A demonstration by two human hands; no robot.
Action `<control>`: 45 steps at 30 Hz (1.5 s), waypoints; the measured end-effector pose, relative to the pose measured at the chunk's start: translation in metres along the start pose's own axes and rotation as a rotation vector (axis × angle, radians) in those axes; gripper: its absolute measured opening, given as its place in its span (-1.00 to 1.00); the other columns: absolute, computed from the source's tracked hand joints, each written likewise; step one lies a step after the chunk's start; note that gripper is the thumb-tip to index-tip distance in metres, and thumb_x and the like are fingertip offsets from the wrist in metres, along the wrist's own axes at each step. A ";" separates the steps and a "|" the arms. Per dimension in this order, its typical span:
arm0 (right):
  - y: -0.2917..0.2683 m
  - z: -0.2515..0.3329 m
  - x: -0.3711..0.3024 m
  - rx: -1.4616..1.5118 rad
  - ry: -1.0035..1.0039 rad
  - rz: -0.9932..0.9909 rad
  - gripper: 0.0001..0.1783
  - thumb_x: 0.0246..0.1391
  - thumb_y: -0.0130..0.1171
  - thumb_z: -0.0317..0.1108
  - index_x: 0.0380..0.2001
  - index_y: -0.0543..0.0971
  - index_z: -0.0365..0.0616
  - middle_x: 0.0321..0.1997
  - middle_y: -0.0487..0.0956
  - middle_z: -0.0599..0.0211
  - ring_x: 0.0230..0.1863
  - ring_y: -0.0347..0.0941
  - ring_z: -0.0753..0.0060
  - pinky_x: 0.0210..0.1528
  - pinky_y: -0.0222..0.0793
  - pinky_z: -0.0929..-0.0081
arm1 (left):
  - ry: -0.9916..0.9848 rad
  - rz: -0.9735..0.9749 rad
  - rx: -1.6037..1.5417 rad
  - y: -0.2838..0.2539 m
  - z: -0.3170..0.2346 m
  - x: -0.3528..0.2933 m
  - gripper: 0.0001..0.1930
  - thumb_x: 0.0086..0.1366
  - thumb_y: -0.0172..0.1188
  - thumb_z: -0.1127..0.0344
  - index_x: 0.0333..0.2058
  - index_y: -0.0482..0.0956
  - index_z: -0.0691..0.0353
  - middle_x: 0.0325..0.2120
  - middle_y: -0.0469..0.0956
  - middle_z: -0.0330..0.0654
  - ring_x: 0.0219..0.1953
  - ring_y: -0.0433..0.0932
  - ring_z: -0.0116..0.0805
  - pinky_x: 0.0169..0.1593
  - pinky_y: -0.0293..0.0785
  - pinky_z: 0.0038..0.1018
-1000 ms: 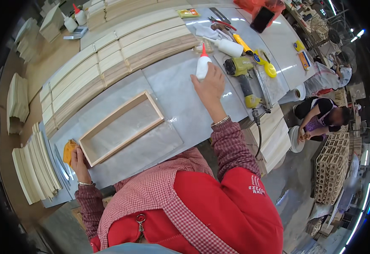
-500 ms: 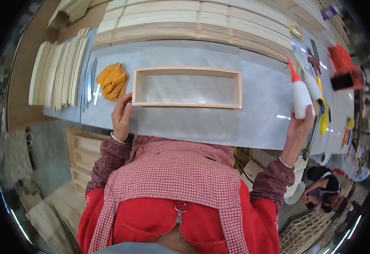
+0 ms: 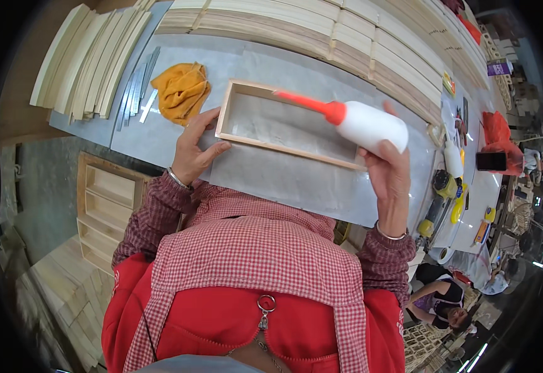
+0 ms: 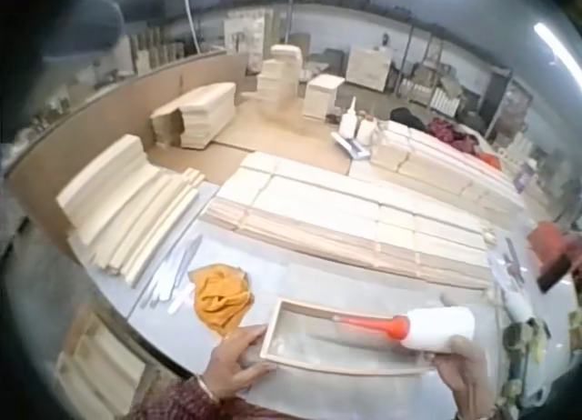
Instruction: The recorder is assembling wooden boxes by applying glue to wooden panels and using a pneumatic nail gun to secure them.
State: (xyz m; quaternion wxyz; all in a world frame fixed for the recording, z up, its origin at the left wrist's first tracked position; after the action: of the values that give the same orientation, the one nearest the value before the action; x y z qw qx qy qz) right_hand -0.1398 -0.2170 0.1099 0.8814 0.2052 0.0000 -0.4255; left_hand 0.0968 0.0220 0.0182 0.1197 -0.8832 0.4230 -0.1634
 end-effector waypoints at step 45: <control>0.077 -0.032 0.019 -0.354 0.163 -0.046 -0.45 0.00 0.17 -0.30 0.04 0.34 -0.33 -0.07 0.42 -0.03 -0.10 0.45 0.10 -0.10 0.47 0.41 | 0.075 -0.057 0.072 0.000 0.004 0.003 -0.34 -0.05 0.43 0.17 0.08 0.45 0.13 -0.02 0.49 -0.14 -0.03 0.47 -0.24 0.01 0.39 -0.44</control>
State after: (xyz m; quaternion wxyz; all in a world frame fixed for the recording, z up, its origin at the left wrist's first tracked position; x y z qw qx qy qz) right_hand -0.0639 -0.1773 0.1057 0.8908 0.0807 0.1511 -0.4209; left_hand 0.0997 0.0195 0.0153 0.1306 -0.8832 0.3959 -0.2147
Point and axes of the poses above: each hand's wrist, its own x-axis towards the middle knuckle, its own y-axis out of the palm, z = x × y, the point moved 3 cm from there along x, towards the middle knuckle
